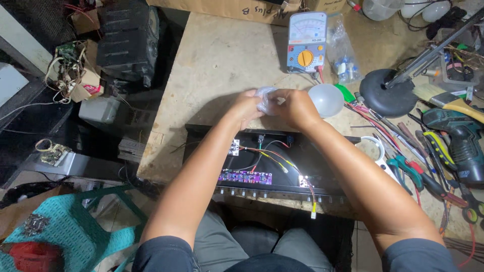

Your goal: Assembling an electronic amplifier by connecting internal wiring and securing components with a screwdriver.

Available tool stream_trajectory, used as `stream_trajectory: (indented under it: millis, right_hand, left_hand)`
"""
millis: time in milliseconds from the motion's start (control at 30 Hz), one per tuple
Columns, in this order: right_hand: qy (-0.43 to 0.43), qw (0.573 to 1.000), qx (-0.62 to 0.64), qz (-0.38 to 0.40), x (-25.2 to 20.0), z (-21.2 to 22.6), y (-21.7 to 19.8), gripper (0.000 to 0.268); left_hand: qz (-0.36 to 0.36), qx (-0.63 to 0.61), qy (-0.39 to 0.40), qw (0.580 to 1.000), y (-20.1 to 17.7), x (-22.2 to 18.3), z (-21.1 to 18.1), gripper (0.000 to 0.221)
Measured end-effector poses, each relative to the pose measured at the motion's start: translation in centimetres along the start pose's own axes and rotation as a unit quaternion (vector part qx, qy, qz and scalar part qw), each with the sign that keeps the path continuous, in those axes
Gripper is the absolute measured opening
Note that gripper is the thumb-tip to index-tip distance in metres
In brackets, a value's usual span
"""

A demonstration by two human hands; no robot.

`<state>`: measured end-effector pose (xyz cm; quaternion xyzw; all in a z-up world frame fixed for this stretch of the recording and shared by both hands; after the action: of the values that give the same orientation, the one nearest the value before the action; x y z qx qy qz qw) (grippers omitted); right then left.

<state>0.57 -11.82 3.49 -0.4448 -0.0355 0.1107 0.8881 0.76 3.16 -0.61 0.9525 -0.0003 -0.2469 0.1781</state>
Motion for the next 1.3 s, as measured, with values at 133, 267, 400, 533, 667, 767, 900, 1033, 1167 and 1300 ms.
stream_trajectory:
  millis: [133, 267, 400, 533, 667, 767, 900, 1033, 1167, 1300]
  right_hand:
    - [-0.017, 0.999, -0.027, -0.013, 0.4, -0.2, 0.1, 0.026]
    - [-0.028, 0.999, -0.008, -0.018, -0.1, 0.6, 0.1, 0.033]
    - [-0.010, 1.000, -0.019, -0.003, -0.4, 0.5, 0.0, 0.035]
    - [-0.025, 1.000, -0.002, -0.016, -0.3, -0.5, 0.5, 0.025]
    - [-0.006, 1.000, -0.008, -0.026, 0.2, -1.8, 1.2, 0.021]
    - [-0.002, 1.000, -0.019, -0.021, 0.0, -1.1, 0.8, 0.022]
    - [-0.006, 0.998, -0.063, -0.020, 0.1, -1.1, 1.1, 0.026]
    - [0.000, 0.997, -0.071, -0.033, 0.3, -1.3, 1.5, 0.025]
    - [-0.022, 0.994, -0.087, -0.059, 0.9, -2.6, 2.3, 0.017]
    - [-0.075, 0.987, -0.120, -0.075, 1.9, -4.9, 3.5, 0.016]
  left_hand:
    - [0.039, 0.025, 0.016, 0.999, -0.4, 1.6, 1.4, 0.059]
    - [0.032, 0.054, 0.030, 0.998, -0.6, 2.0, 1.9, 0.060]
    - [0.003, 0.051, 0.011, 0.999, -0.7, 1.5, 1.2, 0.055]
    - [-0.002, 0.070, 0.015, 0.997, -1.3, 3.3, 2.3, 0.052]
    - [-0.014, 0.064, 0.012, 0.998, -1.1, 3.0, 2.1, 0.053]
    - [-0.020, 0.076, 0.015, 0.997, -1.6, 3.2, 2.2, 0.052]
    - [-0.036, 0.089, 0.019, 0.995, -1.7, 3.6, 2.5, 0.052]
    - [-0.046, 0.108, 0.031, 0.993, -1.8, 3.1, 2.3, 0.052]
    - [-0.051, 0.179, 0.086, 0.979, -1.2, 2.4, 1.8, 0.057]
    - [-0.077, 0.208, 0.112, 0.969, -1.8, 6.0, 4.4, 0.049]
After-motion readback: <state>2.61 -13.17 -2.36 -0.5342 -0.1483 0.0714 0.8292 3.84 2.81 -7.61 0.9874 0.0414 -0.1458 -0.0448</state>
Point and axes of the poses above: each hand's wrist, its own x-axis towards the middle knuckle, its own y-axis out of the palm, z = x × y, the point moved 2 cm from there along x, towards the middle knuckle
